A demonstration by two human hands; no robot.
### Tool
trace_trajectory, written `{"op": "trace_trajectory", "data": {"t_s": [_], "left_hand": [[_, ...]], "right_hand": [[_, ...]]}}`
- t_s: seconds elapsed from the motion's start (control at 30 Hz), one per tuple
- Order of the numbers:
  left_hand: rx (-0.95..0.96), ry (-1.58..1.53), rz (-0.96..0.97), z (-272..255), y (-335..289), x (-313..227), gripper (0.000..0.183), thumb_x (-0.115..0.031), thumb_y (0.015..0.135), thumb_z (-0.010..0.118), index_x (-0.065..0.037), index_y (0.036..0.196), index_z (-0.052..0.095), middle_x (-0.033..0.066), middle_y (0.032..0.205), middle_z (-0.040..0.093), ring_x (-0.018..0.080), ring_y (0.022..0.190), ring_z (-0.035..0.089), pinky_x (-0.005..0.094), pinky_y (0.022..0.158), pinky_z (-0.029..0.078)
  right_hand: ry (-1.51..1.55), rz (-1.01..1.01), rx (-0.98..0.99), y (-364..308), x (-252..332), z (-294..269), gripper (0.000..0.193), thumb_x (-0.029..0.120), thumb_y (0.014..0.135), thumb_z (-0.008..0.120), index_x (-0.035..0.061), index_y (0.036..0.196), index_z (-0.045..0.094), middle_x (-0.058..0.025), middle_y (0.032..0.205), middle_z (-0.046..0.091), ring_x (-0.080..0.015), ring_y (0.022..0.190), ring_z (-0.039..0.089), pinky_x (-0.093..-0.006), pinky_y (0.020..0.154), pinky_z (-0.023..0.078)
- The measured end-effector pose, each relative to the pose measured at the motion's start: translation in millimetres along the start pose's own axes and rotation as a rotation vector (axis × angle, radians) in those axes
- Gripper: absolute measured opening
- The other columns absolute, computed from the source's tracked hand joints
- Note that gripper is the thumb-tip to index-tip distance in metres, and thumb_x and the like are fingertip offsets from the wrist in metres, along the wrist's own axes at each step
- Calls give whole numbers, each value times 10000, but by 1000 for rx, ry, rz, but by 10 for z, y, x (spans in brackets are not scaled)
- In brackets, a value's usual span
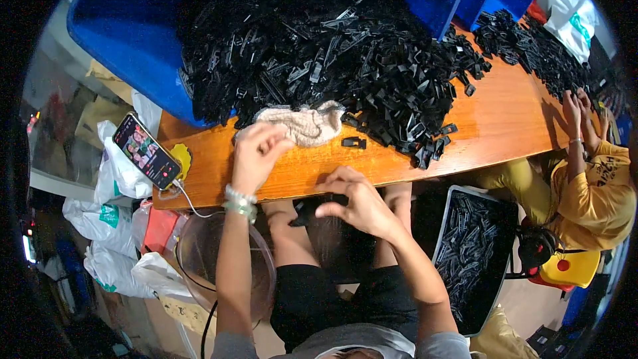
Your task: The person assembles black plastic components by fitting small plastic pieces together by hand and dips them into a bowl of water on the table.
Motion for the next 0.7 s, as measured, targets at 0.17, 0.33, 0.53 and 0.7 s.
{"op": "trace_trajectory", "data": {"t_s": [0.17,0.33,0.53,0.7], "left_hand": [[-236,281,197,238,751,-429,300,-154,795,706,13,1034,634,141,986,590,309,841,610,371,732,516],[-264,367,54,282,1074,-256,264,-201,775,718,2,932,656,138,972,611,327,845,617,407,732,515],[-279,-121,29,36,677,21,181,-156,823,695,21,858,688,56,740,648,140,606,605,266,528,465],[-77,-837,-468,-210,-313,196,146,-117,859,655,8,934,659,-4,660,582,49,494,492,182,421,333]], "right_hand": [[-208,135,-433,-23,-177,-409,121,29,777,685,-7,892,678,-127,858,595,-309,856,563,-379,773,462],[-400,40,-515,97,-174,-378,162,43,774,678,8,931,660,-117,927,580,-299,868,536,-382,768,444],[-511,14,-551,177,-372,-368,209,51,783,640,30,988,604,-135,885,536,-326,829,521,-408,714,427],[-518,33,-608,228,-341,-418,157,-3,761,635,23,912,598,-161,854,538,-357,801,556,-400,699,466]]}}
Point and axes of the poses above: each hand's wrist, its own y-axis towards the middle knuckle, its own z-axis out of the palm, x = y × z, the point moved 7 cm from there along y, towards the middle knuckle
